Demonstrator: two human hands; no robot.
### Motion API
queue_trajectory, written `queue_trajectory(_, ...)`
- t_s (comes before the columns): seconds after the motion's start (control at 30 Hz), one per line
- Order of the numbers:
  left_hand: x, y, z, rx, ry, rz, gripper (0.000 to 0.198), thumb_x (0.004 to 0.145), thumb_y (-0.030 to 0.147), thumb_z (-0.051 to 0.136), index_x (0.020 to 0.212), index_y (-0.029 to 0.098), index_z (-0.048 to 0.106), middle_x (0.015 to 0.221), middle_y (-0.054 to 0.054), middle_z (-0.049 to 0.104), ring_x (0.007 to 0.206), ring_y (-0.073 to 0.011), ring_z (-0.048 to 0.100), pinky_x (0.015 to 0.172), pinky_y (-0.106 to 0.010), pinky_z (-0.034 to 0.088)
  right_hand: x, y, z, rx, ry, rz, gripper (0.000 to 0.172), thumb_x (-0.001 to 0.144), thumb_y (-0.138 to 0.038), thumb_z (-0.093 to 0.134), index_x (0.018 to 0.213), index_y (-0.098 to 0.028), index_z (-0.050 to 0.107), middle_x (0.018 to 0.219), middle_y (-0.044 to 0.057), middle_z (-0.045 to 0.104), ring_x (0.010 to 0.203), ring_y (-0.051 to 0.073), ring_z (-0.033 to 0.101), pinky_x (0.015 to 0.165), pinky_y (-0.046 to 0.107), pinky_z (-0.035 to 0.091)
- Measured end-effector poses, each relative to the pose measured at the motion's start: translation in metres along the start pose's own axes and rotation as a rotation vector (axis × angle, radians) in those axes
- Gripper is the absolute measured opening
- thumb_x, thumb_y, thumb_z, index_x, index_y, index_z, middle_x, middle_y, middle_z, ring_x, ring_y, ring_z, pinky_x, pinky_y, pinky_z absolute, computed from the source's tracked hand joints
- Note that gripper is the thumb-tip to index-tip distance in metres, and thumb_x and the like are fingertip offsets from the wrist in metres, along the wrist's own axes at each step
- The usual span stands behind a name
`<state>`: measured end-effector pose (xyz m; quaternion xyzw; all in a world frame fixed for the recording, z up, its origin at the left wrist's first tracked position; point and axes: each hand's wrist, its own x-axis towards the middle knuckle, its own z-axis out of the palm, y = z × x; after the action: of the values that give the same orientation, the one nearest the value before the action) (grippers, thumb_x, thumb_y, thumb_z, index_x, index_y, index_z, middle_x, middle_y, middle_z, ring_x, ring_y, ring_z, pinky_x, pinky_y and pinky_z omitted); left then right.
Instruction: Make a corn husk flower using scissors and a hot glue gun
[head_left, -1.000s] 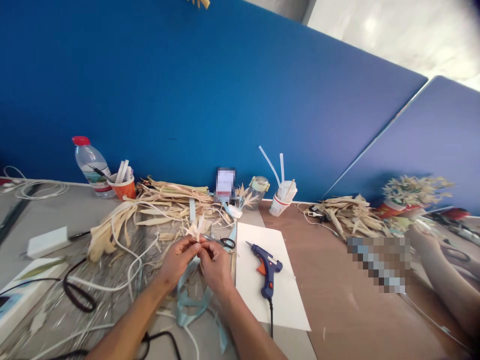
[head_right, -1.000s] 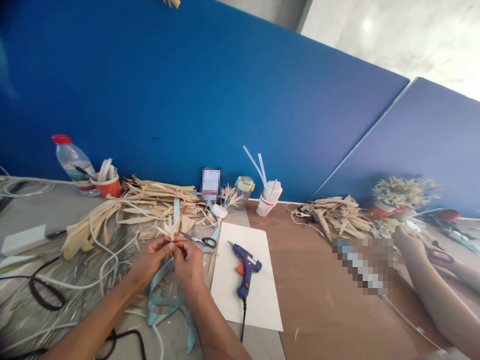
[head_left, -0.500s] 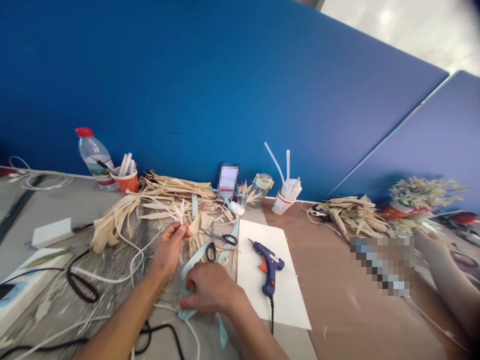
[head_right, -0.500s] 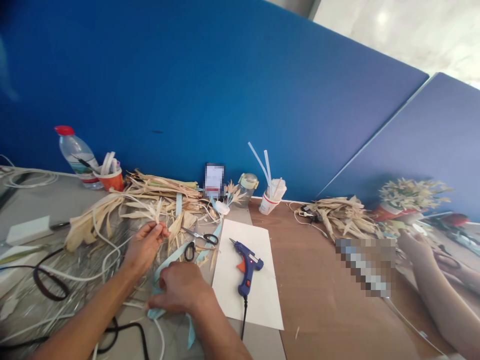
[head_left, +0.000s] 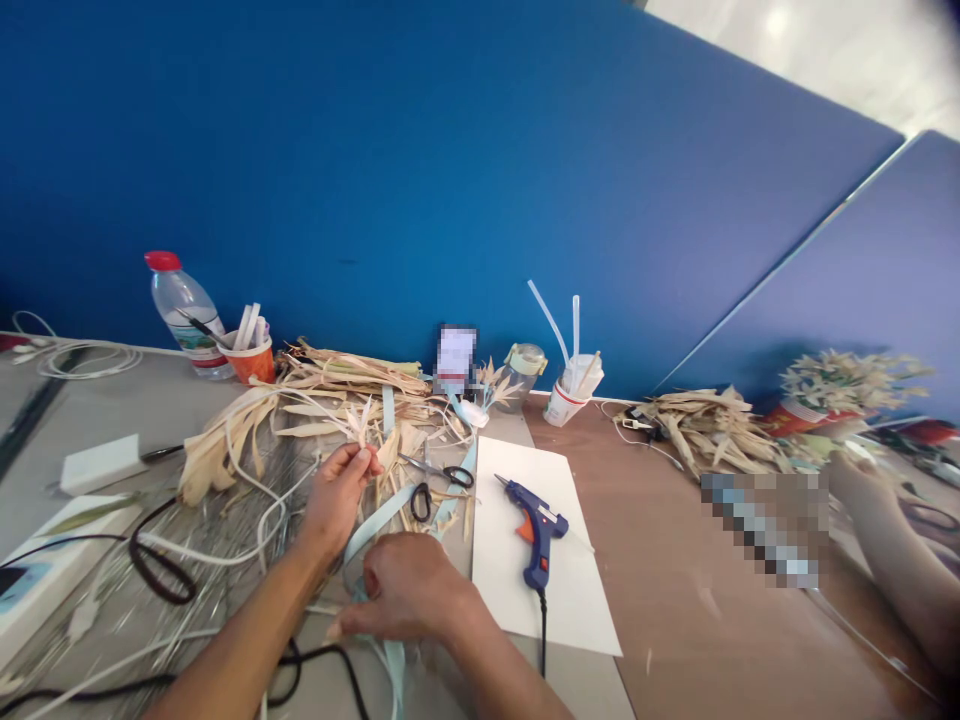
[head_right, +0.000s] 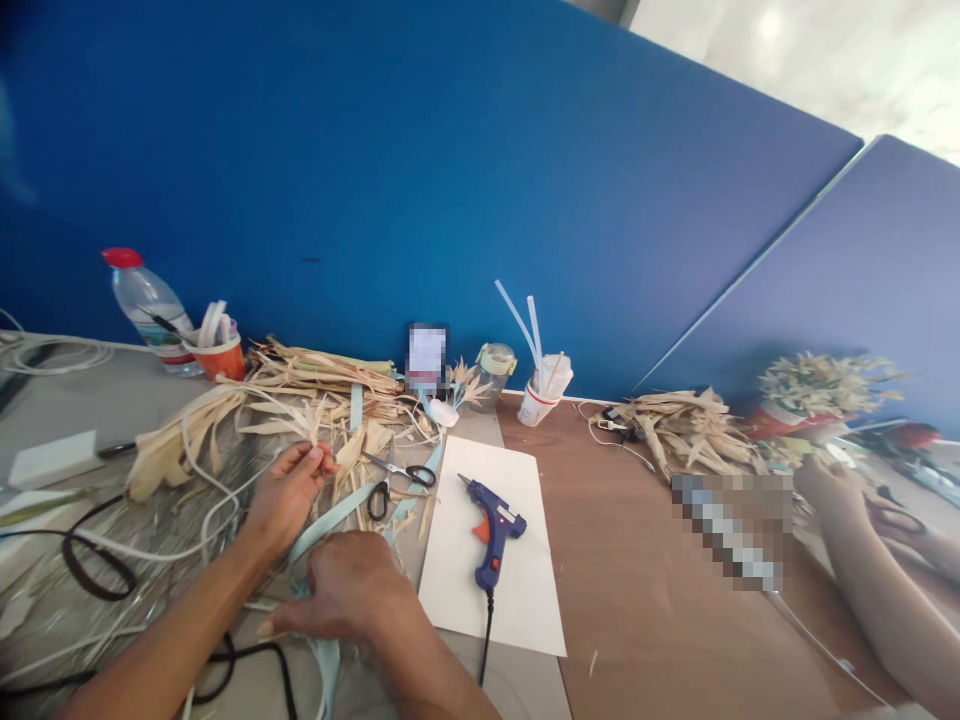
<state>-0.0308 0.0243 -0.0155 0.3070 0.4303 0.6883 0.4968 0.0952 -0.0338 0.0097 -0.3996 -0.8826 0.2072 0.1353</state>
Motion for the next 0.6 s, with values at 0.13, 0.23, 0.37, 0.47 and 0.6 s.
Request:
queue_trajectory(0.13, 0.000, 0.001, 0.001, -0.028, -0.002, -0.010, 0.026, 0.063, 0.036, 0.076, 0.072, 0.016, 0.063, 0.064, 0.002, 0.060, 0.061, -0.0106, 0.055, 0.066, -0.025, 0.046, 0.001, 0.000, -0.005, 0.101, -0.018, -0.012, 0.034, 0.068, -0.036, 0.069, 0.046, -0.019, 0.050, 0.050, -0.003, 0.048, 0.047, 0.011, 0.042, 0.046, 0.022, 0.029)
queue_trajectory(0.23, -0.001, 0.003, 0.001, -0.058, 0.021, -0.031, 0.025, 0.062, 0.034, 0.077, 0.072, 0.016, 0.062, 0.063, 0.003, 0.060, 0.060, -0.0099, 0.054, 0.063, -0.023, 0.046, 0.002, 0.003, -0.024, 0.555, 0.059, -0.019, 0.036, 0.076, -0.038, 0.062, 0.049, -0.019, 0.048, 0.060, -0.003, 0.050, 0.056, 0.011, 0.047, 0.054, 0.022, 0.038)
queue_trajectory(0.37, -0.004, 0.007, 0.003, -0.076, 0.019, -0.090, 0.026, 0.063, 0.034, 0.076, 0.075, 0.016, 0.063, 0.062, 0.003, 0.060, 0.058, -0.0101, 0.055, 0.057, -0.022, 0.045, -0.001, 0.009, -0.044, 1.083, 0.334, -0.035, 0.039, 0.073, -0.054, 0.061, 0.055, -0.020, 0.055, 0.095, 0.005, 0.061, 0.088, 0.020, 0.059, 0.077, 0.033, 0.046)
queue_trajectory(0.47, -0.004, 0.009, 0.004, -0.116, -0.014, -0.090, 0.023, 0.063, 0.031, 0.076, 0.072, 0.015, 0.062, 0.064, 0.003, 0.060, 0.060, -0.0095, 0.055, 0.061, -0.022, 0.047, -0.006, 0.017, -0.043, 1.246, 0.529, 0.017, 0.043, 0.063, -0.063, 0.064, 0.054, -0.021, 0.056, 0.098, 0.007, 0.063, 0.089, 0.025, 0.061, 0.076, 0.040, 0.047)
queue_trajectory(0.6, -0.003, 0.007, 0.002, -0.209, -0.065, -0.156, 0.019, 0.063, 0.024, 0.076, 0.070, 0.017, 0.060, 0.069, 0.002, 0.063, 0.063, -0.0119, 0.060, 0.066, -0.027, 0.051, -0.013, 0.028, -0.042, 1.224, 0.665, 0.111, 0.049, 0.059, -0.070, 0.059, 0.048, -0.022, 0.055, 0.084, 0.009, 0.065, 0.083, 0.028, 0.062, 0.072, 0.043, 0.046)
